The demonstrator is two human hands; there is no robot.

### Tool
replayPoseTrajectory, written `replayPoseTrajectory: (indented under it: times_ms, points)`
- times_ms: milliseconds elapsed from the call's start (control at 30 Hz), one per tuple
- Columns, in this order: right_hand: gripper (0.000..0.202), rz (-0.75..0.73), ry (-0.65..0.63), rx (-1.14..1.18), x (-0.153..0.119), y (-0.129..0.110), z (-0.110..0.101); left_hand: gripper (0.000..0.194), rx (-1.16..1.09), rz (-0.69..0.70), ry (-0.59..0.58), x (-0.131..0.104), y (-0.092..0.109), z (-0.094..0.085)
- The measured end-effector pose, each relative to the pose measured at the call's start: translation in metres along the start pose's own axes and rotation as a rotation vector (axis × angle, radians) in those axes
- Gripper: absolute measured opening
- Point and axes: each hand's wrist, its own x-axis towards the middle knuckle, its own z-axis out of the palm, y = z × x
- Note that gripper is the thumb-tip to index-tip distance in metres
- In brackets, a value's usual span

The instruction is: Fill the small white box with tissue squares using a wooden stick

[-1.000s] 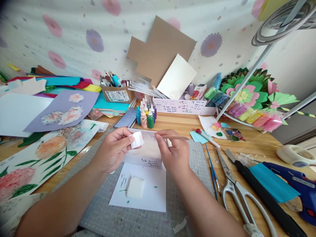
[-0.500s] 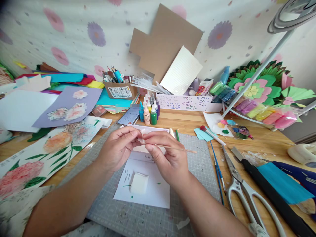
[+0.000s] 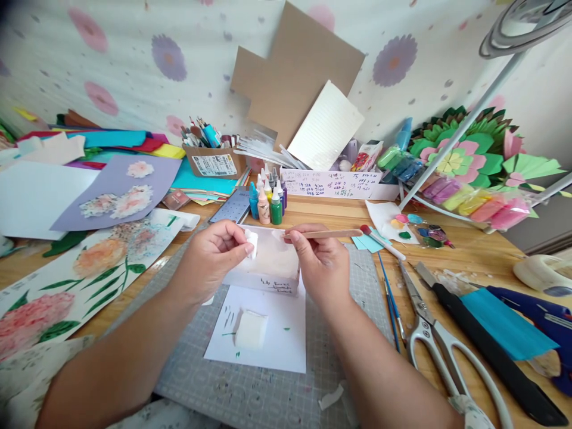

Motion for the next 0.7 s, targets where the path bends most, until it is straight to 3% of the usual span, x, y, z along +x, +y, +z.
replayPoseTrajectory:
  times_ms: [267, 400, 500, 700]
  points:
    - [0.007, -0.057, -0.015, 0.146, -0.004, -0.002, 0.003, 0.001, 0.120, 0.011, -0.066, -0.001, -0.001, -0.001]
    - [0.005, -0.160, -0.108, 0.089, -0.008, -0.010, 0.005, 0.014, 0.093, 0.030, -0.150, -0.003, 0.002, 0.001]
    - [0.008, -0.186, -0.167, 0.051, -0.009, -0.012, 0.006, 0.019, 0.142, 0.047, -0.151, -0.003, 0.003, 0.002]
    - [0.009, -0.020, -0.016, 0.017, 0.000, 0.001, 0.001, 0.016, 0.283, -0.003, -0.083, 0.002, 0.002, -0.004]
